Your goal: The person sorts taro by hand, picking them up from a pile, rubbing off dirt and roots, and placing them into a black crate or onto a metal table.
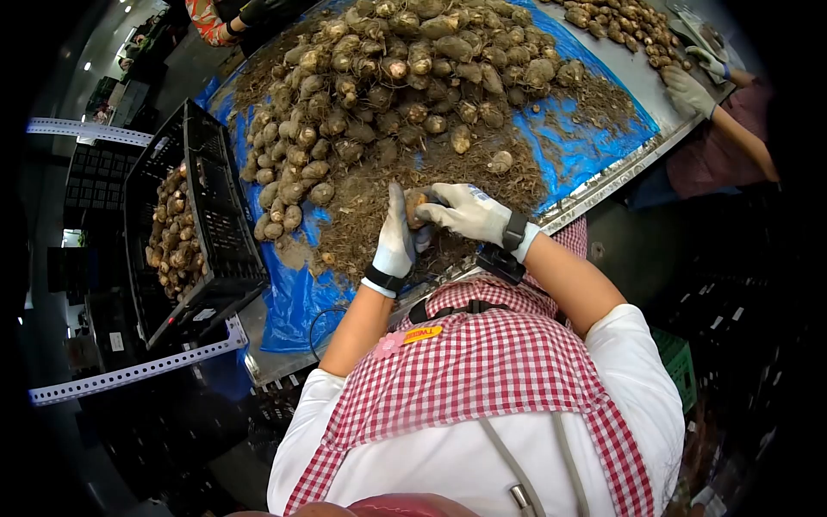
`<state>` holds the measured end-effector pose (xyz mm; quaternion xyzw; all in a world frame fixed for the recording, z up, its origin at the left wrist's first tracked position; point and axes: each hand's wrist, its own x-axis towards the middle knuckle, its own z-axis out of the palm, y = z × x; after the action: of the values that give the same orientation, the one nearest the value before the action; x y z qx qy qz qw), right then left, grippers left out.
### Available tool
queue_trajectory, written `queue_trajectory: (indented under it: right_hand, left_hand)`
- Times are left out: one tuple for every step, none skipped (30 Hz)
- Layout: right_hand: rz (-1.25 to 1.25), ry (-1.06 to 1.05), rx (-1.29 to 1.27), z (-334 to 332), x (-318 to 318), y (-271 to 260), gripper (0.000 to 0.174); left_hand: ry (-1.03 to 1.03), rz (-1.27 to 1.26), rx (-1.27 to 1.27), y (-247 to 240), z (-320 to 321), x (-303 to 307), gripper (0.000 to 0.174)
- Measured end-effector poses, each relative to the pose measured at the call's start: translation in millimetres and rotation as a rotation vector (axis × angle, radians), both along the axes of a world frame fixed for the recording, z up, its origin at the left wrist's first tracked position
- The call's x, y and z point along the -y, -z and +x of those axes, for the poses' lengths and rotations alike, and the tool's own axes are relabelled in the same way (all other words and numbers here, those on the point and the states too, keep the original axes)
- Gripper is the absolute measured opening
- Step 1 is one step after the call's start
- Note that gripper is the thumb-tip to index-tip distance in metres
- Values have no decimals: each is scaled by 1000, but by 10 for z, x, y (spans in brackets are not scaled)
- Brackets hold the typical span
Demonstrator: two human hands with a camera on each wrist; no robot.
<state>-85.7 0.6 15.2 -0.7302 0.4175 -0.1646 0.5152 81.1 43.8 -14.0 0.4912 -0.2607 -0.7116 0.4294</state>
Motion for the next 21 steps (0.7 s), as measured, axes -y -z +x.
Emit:
queue_trajectory:
  right_hand:
    - [33,0,7,-12,6,-32,46]
    - [155,-30,-1,-19,13,-81,46]
    - [253,10,81,-10,-13,-83,45]
    - [351,50,164,5,-58,-82,43]
    - [448,91,248,19,-78,-77,41]
    - [410,129,254,28,-73,-71,39]
    - [370,170,259,28,-61,-59,37]
    - [333,212,263,19,-49,-37,34]
    - [159,288,72,3,52,52,30]
    - [14,289,-27,-64,118,150,29]
    - [-137,281,-127,-110,175,167,29]
    - [-137,247,-102,-112,157,172,29]
    - [-361,244,163,-54,83,284,30]
    - [-215,173,147,-12,-8,149,32]
    - [-75,99,130,7,-40,5,34]
    - [-129,-23,-22,-4,-31,9,37]
    - [-332,-113,-152,19,-59,-37,37]
    - [-317,-143,-117,12,-52,-17,35]
    - [-306,-174,-83,1,-25,15,34]
    - [-274,-114,-31,-15,15,49,31]
    - [-243,-51,23,-38,64,92,29]
  left_hand:
    - [0,-52,139,-9,30,12,68]
    - [15,-156,209,-23,48,25,65]
    - [20,-108,119,-22,63,32,63]
    - [24,-61,30,-20,81,38,62]
    - [29,-15,-59,-19,94,47,60]
    - [-1,-1,-135,-18,84,53,60]
    - [-29,13,-211,-12,51,61,59]
    - [-55,28,-289,-7,29,65,59]
    - [-14,12,-454,85,60,68,59]
    - [31,-7,-619,253,123,83,59]
    - [71,-33,-785,280,144,112,60]
    - [-4,50,-726,304,134,105,60]
    - [-13,91,-723,321,136,94,60]
    - [-19,135,-719,345,141,93,60]
    - [-23,173,-717,353,134,115,60]
    - [-111,250,-499,185,33,122,56]
    - [-46,229,-407,226,20,108,54]
    - [-6,179,-364,154,20,81,53]
    - [34,126,-321,73,30,71,52]
    - [58,139,-421,87,70,93,52]
    - [86,152,-520,127,121,132,52]
